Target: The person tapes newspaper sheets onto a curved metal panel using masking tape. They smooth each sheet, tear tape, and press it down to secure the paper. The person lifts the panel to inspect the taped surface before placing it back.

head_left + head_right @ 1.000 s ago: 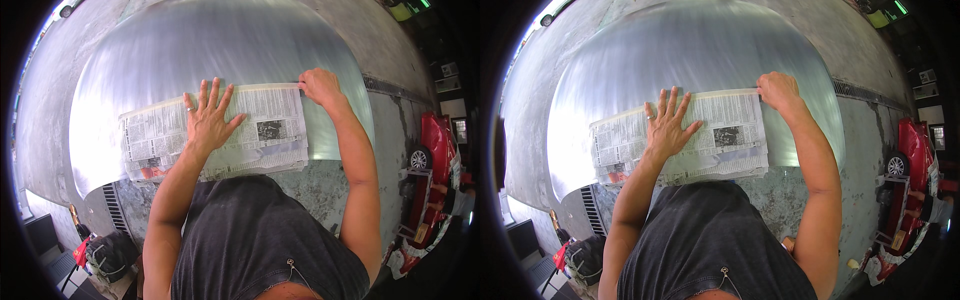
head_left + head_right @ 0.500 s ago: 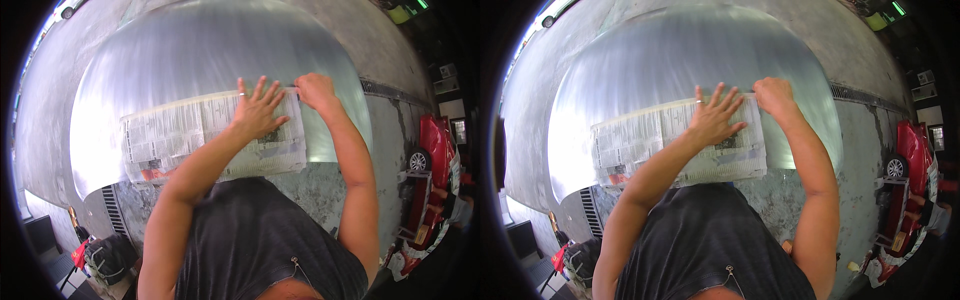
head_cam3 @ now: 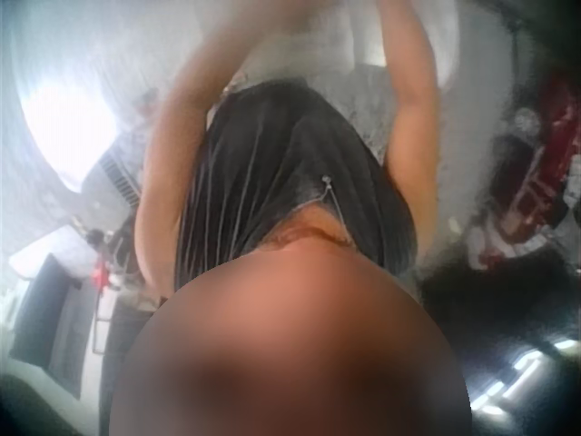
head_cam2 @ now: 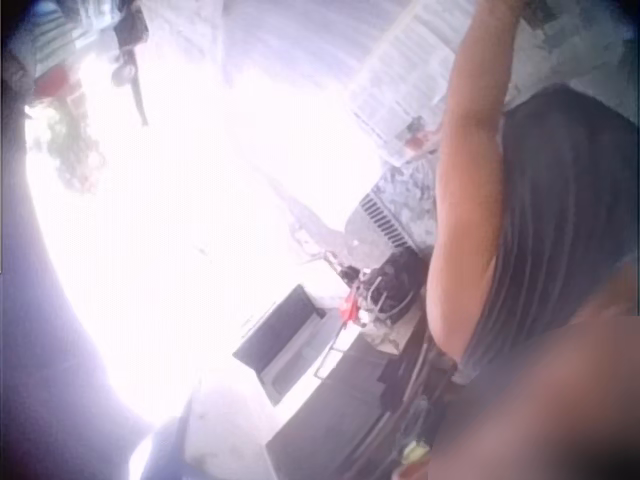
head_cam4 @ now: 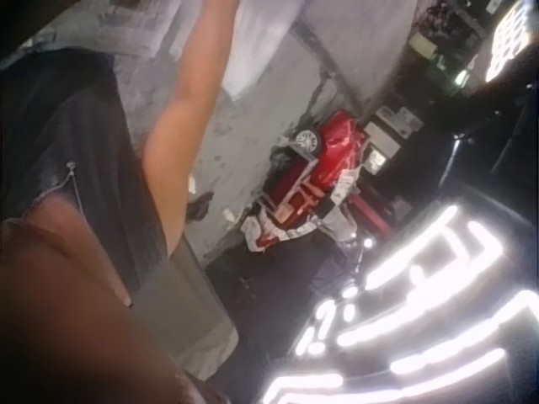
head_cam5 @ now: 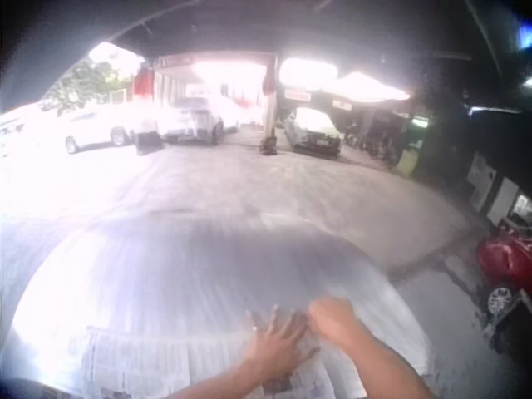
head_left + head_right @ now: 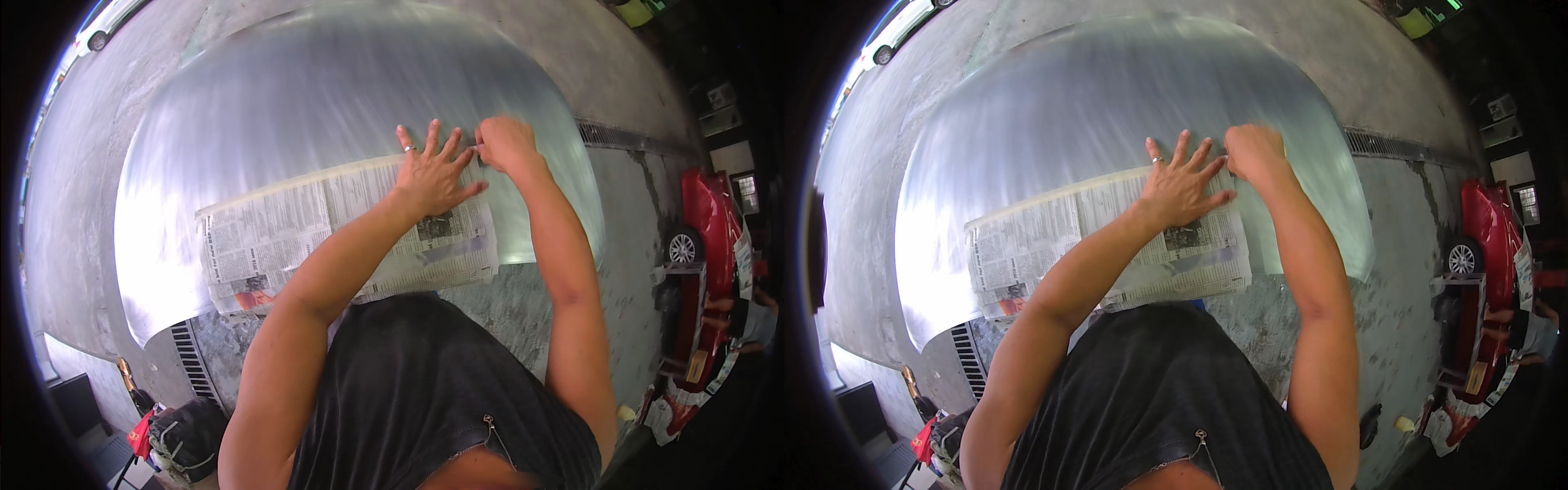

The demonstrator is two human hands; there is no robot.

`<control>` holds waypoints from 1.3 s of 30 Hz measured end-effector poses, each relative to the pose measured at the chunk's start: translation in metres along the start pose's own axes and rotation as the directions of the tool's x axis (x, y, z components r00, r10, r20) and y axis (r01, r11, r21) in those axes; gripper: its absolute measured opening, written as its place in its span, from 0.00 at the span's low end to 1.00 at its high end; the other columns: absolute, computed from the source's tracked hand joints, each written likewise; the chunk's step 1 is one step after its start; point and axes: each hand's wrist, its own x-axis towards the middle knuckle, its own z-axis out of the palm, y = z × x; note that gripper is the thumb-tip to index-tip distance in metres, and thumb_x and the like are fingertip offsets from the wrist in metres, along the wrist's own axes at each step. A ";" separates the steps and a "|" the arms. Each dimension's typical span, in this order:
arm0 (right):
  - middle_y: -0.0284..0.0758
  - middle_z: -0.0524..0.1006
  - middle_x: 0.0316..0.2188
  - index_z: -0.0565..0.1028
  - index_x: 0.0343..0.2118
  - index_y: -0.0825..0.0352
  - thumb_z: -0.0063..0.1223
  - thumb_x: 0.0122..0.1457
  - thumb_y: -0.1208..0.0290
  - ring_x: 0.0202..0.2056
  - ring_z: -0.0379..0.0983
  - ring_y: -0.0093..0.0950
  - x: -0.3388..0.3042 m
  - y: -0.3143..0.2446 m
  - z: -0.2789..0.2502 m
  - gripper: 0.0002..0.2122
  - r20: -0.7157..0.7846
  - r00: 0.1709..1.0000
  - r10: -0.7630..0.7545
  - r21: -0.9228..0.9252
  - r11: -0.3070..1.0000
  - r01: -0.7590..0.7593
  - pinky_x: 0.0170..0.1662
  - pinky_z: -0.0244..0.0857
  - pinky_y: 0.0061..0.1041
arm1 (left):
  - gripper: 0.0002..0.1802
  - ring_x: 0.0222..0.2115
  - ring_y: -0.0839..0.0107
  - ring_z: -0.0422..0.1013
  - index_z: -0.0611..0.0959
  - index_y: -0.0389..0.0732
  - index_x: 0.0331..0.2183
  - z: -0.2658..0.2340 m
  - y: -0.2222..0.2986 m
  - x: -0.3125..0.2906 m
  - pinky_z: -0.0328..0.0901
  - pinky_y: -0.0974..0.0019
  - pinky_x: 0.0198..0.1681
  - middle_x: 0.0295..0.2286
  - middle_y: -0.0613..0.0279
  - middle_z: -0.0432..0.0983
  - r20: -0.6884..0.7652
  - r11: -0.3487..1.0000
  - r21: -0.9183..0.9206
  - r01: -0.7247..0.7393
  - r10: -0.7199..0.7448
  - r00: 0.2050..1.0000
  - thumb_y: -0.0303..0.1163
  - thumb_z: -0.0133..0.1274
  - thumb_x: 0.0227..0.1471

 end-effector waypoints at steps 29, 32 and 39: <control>0.35 0.79 0.38 0.82 0.39 0.64 0.57 0.64 0.72 0.27 0.79 0.37 -0.075 0.059 0.058 0.05 -0.880 0.426 0.211 0.386 0.840 0.381 0.31 0.73 0.34 | 0.08 0.46 0.57 0.71 0.81 0.43 0.40 0.007 -0.011 0.048 0.60 0.47 0.54 0.40 0.58 0.76 -0.217 0.924 -0.338 -0.181 0.110 0.970 0.34 0.48 0.67; 0.36 0.81 0.38 0.82 0.46 0.62 0.54 0.69 0.70 0.31 0.81 0.31 -0.094 0.102 0.074 0.08 -0.806 0.483 0.341 0.523 0.792 0.314 0.34 0.74 0.30 | 0.10 0.44 0.50 0.73 0.79 0.41 0.42 -0.002 -0.014 0.038 0.64 0.47 0.52 0.39 0.51 0.77 -0.230 0.837 -0.504 -0.214 0.109 0.967 0.36 0.46 0.69; 0.38 0.81 0.38 0.72 0.61 0.63 0.48 0.73 0.66 0.36 0.76 0.28 -0.098 0.154 0.141 0.17 -0.383 0.757 0.530 0.836 0.547 0.040 0.43 0.71 0.29 | 0.09 0.29 0.49 0.76 0.76 0.40 0.39 -0.081 0.032 -0.008 0.72 0.49 0.32 0.33 0.53 0.76 -0.530 0.839 -0.251 -0.483 0.298 0.794 0.35 0.52 0.63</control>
